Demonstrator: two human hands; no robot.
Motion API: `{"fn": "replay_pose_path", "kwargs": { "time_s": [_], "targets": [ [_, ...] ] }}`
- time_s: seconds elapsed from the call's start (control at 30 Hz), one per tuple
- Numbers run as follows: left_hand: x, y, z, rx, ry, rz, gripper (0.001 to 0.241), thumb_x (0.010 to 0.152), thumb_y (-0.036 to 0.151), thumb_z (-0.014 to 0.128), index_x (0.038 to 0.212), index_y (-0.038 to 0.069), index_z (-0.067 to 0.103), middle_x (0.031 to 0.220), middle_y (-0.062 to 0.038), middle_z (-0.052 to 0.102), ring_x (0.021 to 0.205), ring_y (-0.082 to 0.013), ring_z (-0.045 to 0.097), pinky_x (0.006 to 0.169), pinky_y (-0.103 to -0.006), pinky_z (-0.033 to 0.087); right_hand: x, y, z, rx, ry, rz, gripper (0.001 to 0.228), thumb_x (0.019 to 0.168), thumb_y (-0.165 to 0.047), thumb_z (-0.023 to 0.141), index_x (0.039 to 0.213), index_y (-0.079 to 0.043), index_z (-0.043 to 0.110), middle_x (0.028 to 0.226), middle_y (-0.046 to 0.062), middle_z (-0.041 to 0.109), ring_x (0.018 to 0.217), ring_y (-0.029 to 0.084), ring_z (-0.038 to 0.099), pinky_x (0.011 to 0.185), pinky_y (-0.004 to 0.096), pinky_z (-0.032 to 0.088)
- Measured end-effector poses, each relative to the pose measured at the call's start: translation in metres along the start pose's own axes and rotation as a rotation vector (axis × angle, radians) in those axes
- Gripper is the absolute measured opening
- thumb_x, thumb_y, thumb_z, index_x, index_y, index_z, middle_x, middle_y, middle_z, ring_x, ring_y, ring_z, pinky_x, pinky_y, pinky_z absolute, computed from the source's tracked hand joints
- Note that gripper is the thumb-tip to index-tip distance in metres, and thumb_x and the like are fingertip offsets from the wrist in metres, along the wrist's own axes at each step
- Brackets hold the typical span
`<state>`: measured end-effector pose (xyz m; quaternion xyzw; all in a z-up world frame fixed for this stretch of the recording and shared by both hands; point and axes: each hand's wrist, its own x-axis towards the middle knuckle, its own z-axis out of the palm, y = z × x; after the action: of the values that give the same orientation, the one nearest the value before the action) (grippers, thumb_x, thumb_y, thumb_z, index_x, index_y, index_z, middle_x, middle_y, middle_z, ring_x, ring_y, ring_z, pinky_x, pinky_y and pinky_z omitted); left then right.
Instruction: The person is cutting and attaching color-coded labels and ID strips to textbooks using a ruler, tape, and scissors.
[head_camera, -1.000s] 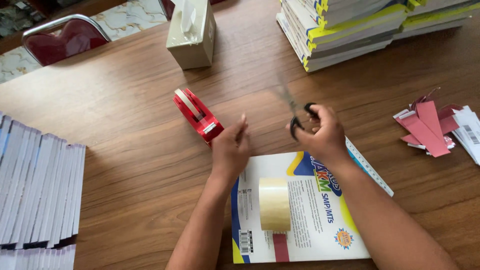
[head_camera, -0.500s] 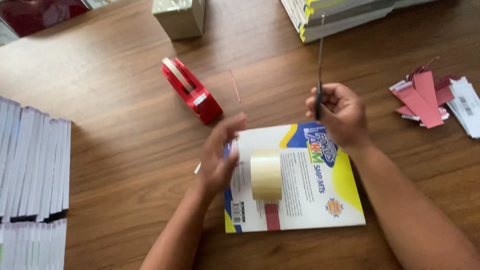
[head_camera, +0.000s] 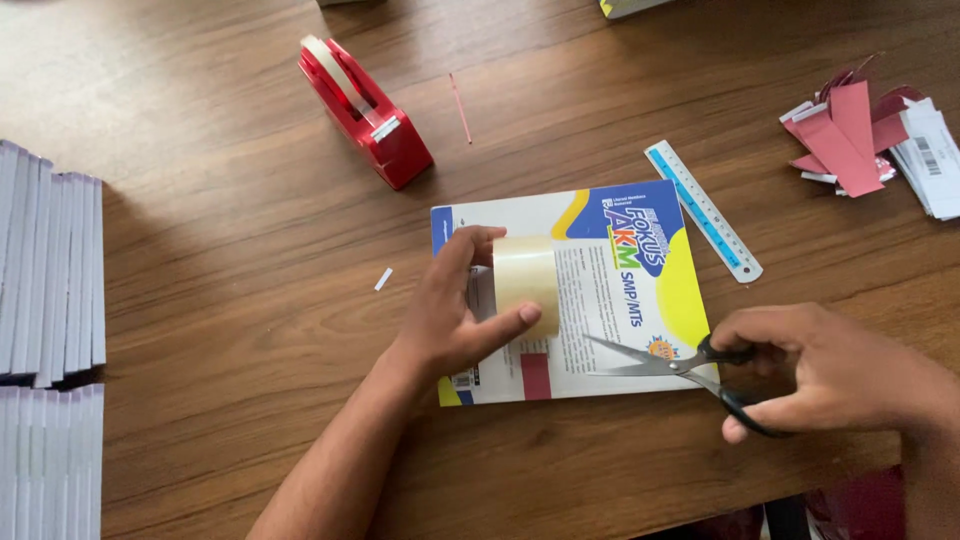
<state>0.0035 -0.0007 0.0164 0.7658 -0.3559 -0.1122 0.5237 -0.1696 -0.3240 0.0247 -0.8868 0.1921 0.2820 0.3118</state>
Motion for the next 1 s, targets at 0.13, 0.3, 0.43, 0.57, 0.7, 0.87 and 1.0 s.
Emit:
{"fn": "replay_pose_path", "kwargs": {
  "time_s": [0.13,0.3,0.43,0.57,0.7,0.87,1.0],
  "targets": [
    [0.005,-0.012,0.003,-0.013,-0.003,0.045,0.066,0.079,0.04,0.074,0.124,-0.001,0.048,0.104,-0.017,0.064,0.088,-0.0277,0.07,0.076,-0.0384,0.059,0.008,-0.026,-0.005,-0.249,-0.008,-0.063,0.072,0.043,-0.056,0.107,0.106,-0.031,0.082,0.094,-0.015,0.09,0.078,0.005,0.083,0.073,0.022,0.067],
    [0.005,-0.016,0.001,-0.003,0.017,0.09,0.069,0.074,0.038,0.075,0.123,-0.003,0.049,0.1,-0.013,0.062,0.086,-0.0231,0.063,0.08,-0.0353,0.053,0.014,-0.067,-0.013,-0.368,-0.049,-0.084,0.067,0.046,-0.051,0.105,0.102,-0.029,0.077,0.091,-0.012,0.084,0.077,0.01,0.076,0.071,0.027,0.06],
    [0.006,-0.017,0.002,0.047,0.037,0.092,0.068,0.074,0.041,0.074,0.121,-0.001,0.051,0.096,-0.011,0.059,0.085,-0.023,0.059,0.079,-0.0359,0.05,0.024,-0.074,-0.015,-0.434,-0.092,-0.116,0.07,0.045,-0.059,0.106,0.099,-0.026,0.076,0.093,-0.012,0.083,0.079,0.011,0.075,0.073,0.028,0.06],
    [0.007,-0.019,0.002,0.075,0.035,0.122,0.069,0.075,0.048,0.071,0.118,-0.001,0.051,0.094,-0.01,0.056,0.084,-0.0235,0.056,0.079,-0.037,0.048,0.029,-0.084,-0.015,-0.466,-0.109,-0.135,0.072,0.045,-0.06,0.105,0.103,-0.03,0.074,0.1,-0.014,0.082,0.084,0.012,0.075,0.076,0.03,0.06],
    [0.008,-0.02,0.003,0.092,0.057,0.153,0.07,0.074,0.051,0.07,0.116,-0.002,0.052,0.091,-0.009,0.055,0.082,-0.0227,0.055,0.078,-0.0367,0.048,0.037,-0.086,-0.012,-0.454,-0.122,-0.196,0.075,0.043,-0.063,0.105,0.102,-0.028,0.077,0.103,-0.015,0.083,0.089,0.01,0.077,0.08,0.031,0.062],
    [0.008,-0.02,0.003,0.088,0.055,0.161,0.07,0.076,0.052,0.069,0.117,-0.001,0.05,0.096,-0.011,0.056,0.084,-0.0231,0.058,0.078,-0.0368,0.049,0.037,-0.096,-0.011,-0.447,-0.127,-0.196,0.07,0.044,-0.058,0.105,0.101,-0.028,0.077,0.102,-0.015,0.083,0.088,0.011,0.076,0.079,0.031,0.061],
    [0.007,-0.02,0.003,0.107,0.059,0.153,0.071,0.075,0.052,0.07,0.118,-0.001,0.051,0.095,-0.01,0.056,0.085,-0.0236,0.056,0.08,-0.0378,0.048,0.04,-0.092,-0.009,-0.436,-0.116,-0.246,0.068,0.044,-0.057,0.104,0.099,-0.026,0.078,0.101,-0.015,0.084,0.086,0.012,0.076,0.079,0.03,0.061]
  ]
}}
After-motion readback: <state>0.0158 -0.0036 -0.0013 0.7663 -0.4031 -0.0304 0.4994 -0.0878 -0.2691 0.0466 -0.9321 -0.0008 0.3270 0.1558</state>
